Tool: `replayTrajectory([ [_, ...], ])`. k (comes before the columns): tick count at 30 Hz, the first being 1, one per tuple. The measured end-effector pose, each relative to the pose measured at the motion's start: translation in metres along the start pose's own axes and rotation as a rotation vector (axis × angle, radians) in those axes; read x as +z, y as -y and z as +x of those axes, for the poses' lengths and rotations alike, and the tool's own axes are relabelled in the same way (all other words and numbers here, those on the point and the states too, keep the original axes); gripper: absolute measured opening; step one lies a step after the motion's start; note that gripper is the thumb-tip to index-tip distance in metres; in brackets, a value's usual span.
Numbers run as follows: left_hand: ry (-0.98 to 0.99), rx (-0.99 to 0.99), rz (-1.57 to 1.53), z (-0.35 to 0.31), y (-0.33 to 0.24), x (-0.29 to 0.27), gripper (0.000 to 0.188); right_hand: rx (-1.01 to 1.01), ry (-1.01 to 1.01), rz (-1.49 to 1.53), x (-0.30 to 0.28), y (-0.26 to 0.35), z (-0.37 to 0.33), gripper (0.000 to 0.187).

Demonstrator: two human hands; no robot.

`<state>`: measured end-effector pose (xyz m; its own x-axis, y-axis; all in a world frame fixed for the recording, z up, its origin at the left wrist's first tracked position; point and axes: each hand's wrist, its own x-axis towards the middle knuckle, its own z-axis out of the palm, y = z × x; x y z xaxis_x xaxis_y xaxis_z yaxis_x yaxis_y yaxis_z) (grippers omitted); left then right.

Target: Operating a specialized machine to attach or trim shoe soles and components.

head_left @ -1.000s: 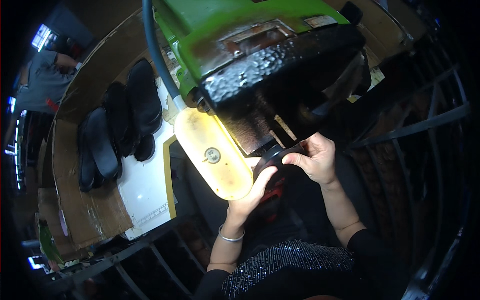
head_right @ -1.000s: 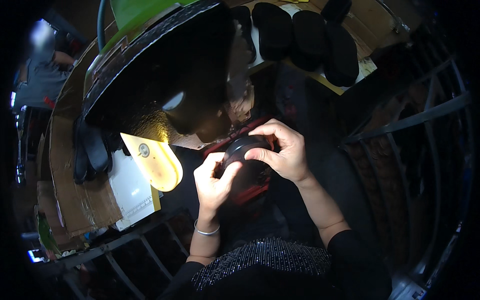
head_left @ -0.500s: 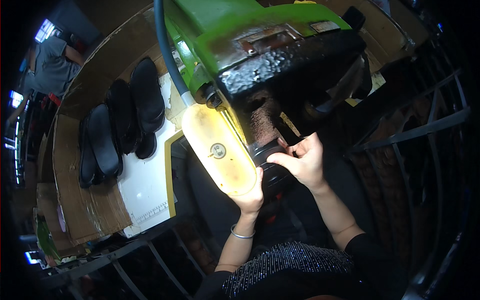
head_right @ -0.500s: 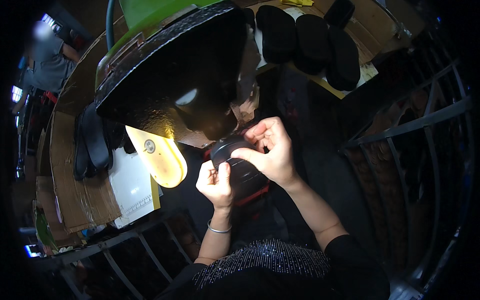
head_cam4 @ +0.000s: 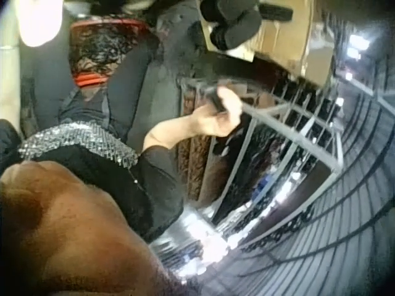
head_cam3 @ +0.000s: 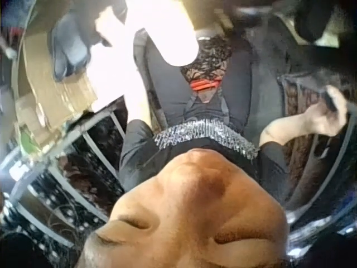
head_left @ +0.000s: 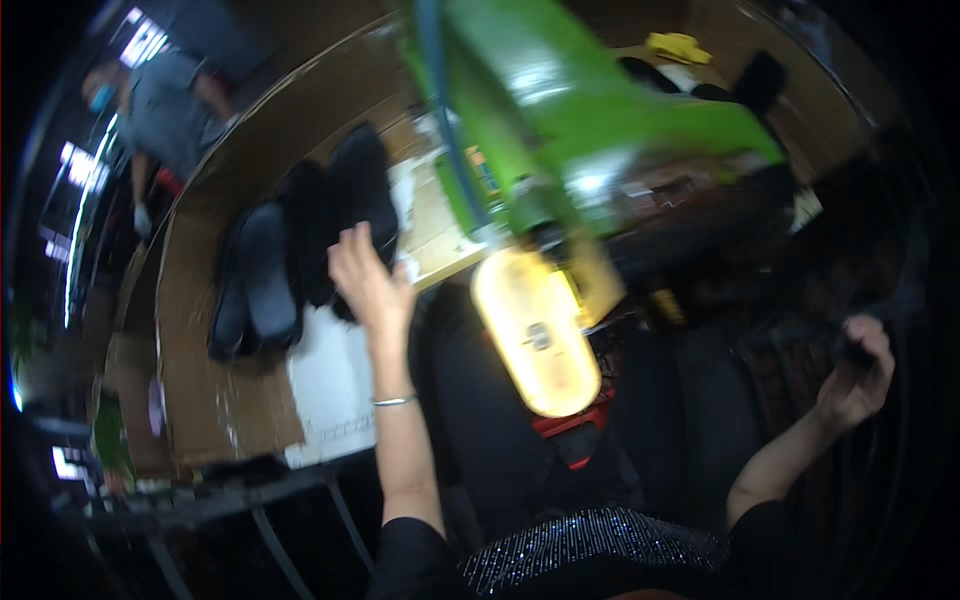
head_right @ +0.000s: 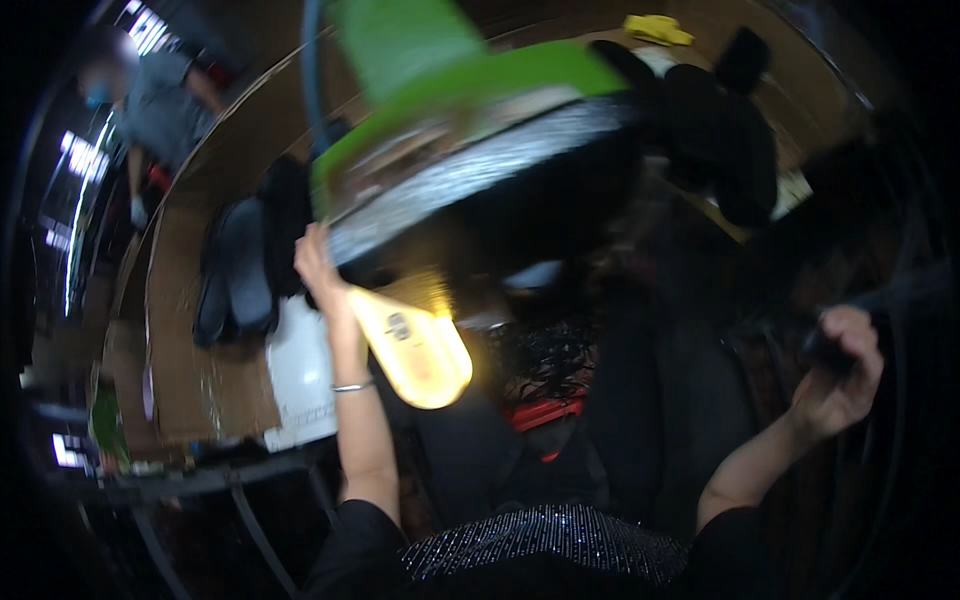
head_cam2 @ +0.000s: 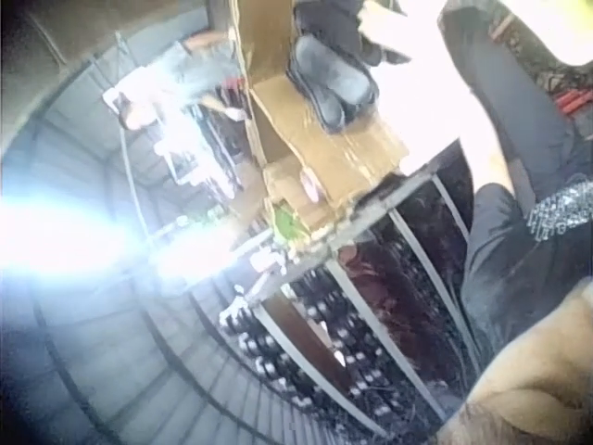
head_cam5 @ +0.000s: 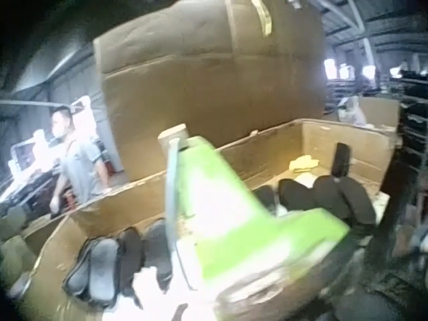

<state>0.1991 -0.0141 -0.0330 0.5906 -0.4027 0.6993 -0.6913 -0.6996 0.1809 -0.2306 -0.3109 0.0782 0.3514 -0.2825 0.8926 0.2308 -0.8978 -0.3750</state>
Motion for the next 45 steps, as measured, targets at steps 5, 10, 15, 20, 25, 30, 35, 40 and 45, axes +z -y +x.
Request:
replayTrajectory([
  [5,0.354,0.090,0.192,0.017,0.032,0.011,0.058,-0.043,-0.022,-0.432,0.029,-0.105,0.016,0.033],
  [10,0.068,-0.018,-0.158,0.006,0.038,0.013,0.047,0.368,0.178,-0.325,0.007,-0.214,-0.019,0.025],
  [15,-0.159,-0.248,-0.332,-0.011,0.056,0.000,0.035,0.479,0.238,-0.212,0.001,-0.202,-0.034,0.027],
  [20,-0.533,-0.404,-0.600,-0.031,0.003,-0.061,0.022,0.364,0.180,-0.301,0.030,-0.141,-0.060,0.030],
  [25,-0.578,-0.156,-0.727,-0.093,-0.109,-0.135,0.032,0.747,0.509,0.504,0.121,-0.022,-0.116,0.072],
  [30,-0.165,-0.528,-1.052,-0.110,-0.189,-0.094,0.058,1.021,0.990,0.756,0.147,0.013,-0.185,0.059],
  [35,0.180,-0.714,-1.363,-0.133,-0.189,-0.068,0.060,1.010,0.829,0.660,0.131,0.022,-0.218,0.027],
  [40,0.266,-0.642,-1.269,-0.119,-0.205,-0.066,0.041,1.158,0.772,0.652,0.121,0.031,-0.216,0.025],
  [45,0.343,-0.554,-1.096,-0.082,-0.217,-0.058,0.015,1.249,0.547,0.769,0.127,0.032,-0.204,0.030],
])
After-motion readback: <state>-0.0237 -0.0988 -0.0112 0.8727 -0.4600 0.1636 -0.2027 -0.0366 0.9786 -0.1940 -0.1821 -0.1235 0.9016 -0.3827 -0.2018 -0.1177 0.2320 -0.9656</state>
